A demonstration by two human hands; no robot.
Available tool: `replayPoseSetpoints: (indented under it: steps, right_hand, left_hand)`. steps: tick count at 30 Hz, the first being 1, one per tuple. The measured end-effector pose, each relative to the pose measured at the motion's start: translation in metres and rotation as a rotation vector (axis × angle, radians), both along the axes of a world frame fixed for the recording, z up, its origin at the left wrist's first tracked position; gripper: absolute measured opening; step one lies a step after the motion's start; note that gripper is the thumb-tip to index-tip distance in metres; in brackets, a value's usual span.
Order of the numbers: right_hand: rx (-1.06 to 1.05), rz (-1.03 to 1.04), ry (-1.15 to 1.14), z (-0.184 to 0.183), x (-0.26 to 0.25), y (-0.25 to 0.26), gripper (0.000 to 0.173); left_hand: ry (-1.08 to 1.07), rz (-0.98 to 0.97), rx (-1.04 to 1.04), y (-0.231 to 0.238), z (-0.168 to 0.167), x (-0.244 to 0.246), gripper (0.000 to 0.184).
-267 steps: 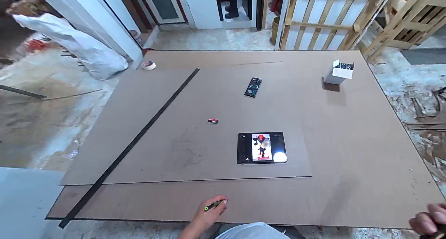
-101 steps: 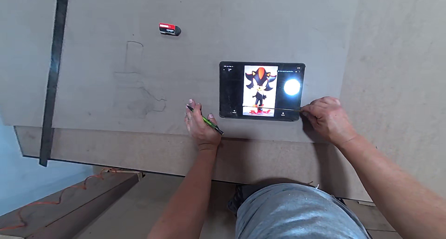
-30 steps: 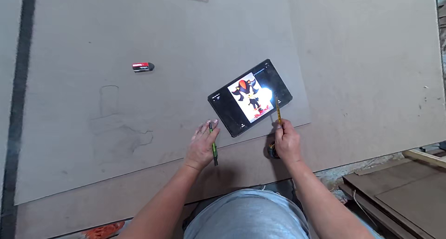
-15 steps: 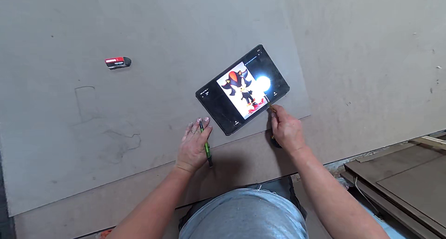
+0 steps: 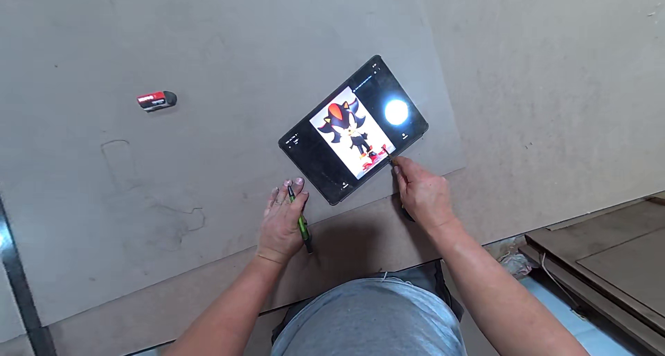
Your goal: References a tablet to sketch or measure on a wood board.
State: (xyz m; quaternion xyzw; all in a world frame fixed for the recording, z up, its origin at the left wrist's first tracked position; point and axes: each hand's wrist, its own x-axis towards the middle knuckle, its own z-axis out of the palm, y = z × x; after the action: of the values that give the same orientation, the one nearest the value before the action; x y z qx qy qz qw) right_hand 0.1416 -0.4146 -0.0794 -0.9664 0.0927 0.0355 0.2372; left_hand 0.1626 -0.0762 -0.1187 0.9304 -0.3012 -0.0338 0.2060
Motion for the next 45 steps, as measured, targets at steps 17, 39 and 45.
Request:
replayPoseSetpoints:
  steps: [17,39,45]
  right_hand:
    - [-0.006,-0.003,0.020,-0.0004,0.0015,0.0010,0.032]
    - [-0.004,-0.006,0.028,0.0028,0.0026,0.0017,0.032]
    - [0.007,-0.005,0.041,0.0059,0.0029,0.0027,0.032]
  left_hand:
    - [0.003,0.015,0.019,-0.0006,0.0008,-0.0007,0.041]
    - [-0.031,0.011,0.017,-0.0010,0.0002,-0.0009,0.042]
    - [-0.049,0.009,0.019,-0.0020,0.0019,-0.0013,0.042]
